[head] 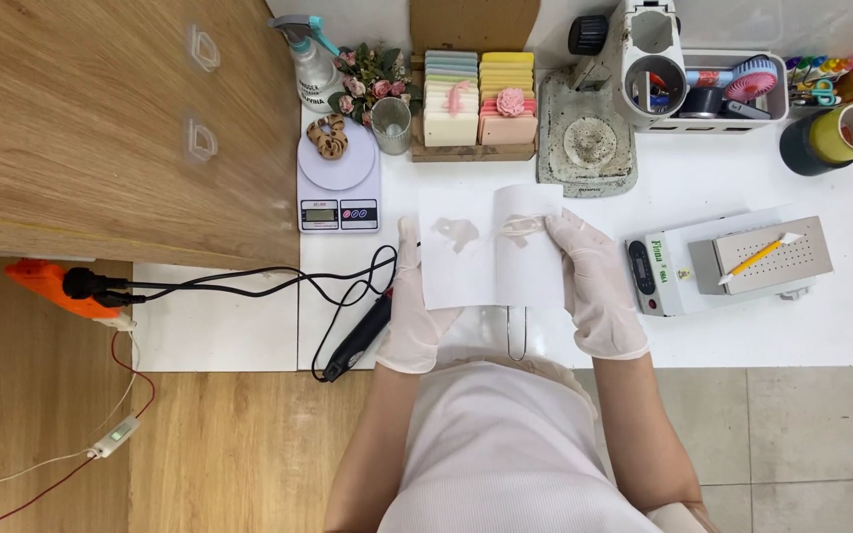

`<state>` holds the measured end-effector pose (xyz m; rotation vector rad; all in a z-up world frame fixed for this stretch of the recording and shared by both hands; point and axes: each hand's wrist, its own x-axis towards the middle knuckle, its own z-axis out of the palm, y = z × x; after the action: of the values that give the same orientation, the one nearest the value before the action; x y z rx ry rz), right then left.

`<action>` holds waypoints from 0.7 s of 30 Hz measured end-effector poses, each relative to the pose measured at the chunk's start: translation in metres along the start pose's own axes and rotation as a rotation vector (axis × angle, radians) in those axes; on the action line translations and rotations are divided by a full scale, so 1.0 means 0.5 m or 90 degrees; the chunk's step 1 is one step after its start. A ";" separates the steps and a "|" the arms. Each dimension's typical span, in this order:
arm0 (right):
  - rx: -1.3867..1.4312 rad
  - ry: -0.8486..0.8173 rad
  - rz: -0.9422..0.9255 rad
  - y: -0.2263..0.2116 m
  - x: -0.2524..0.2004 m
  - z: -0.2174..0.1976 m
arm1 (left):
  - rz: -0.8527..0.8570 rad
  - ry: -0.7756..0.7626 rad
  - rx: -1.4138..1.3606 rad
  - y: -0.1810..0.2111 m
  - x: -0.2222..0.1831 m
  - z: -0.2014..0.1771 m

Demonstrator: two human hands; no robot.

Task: The recorder extracts wax designs from a melting pot and smooths them between paper/sheets, then uses a heat gun to finish decorative wax pieces.

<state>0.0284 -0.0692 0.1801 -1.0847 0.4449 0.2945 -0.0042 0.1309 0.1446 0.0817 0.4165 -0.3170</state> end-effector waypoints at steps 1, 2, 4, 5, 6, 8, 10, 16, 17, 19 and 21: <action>0.000 0.001 0.000 -0.008 -0.004 -0.001 | -0.001 0.000 0.000 -0.002 0.007 -0.026; -0.032 0.011 -0.004 -0.016 -0.008 -0.003 | -0.016 0.004 0.050 -0.004 0.013 -0.052; -0.066 0.023 -0.008 -0.036 -0.020 0.001 | -0.033 0.008 0.099 -0.006 0.013 -0.061; -0.088 0.031 -0.026 -0.048 -0.028 0.006 | -0.029 -0.019 0.104 -0.005 0.004 -0.044; -0.111 0.038 -0.043 -0.060 -0.036 0.012 | -0.025 -0.045 0.108 -0.004 -0.004 -0.028; -0.104 0.030 -0.059 -0.072 -0.031 0.001 | -0.009 -0.057 0.112 0.000 -0.023 0.001; -0.098 0.023 -0.073 -0.084 -0.036 -0.002 | 0.008 -0.068 0.115 0.005 -0.034 0.016; -0.194 -0.076 -0.149 -0.097 -0.060 -0.005 | -0.076 -0.146 -0.067 0.014 -0.049 0.049; -0.271 -0.103 -0.179 -0.099 -0.066 0.002 | -0.102 -0.138 -0.092 0.014 -0.046 0.045; -0.348 -0.131 -0.209 -0.104 -0.079 0.025 | -0.126 -0.129 -0.118 0.012 -0.047 0.041; -0.443 -0.131 -0.201 -0.113 -0.093 0.058 | -0.053 -0.093 -0.015 0.008 -0.050 0.044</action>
<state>0.0185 -0.0686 0.2582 -1.7595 -0.0335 0.2823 -0.0163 0.1386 0.1751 0.0172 0.2792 -0.3979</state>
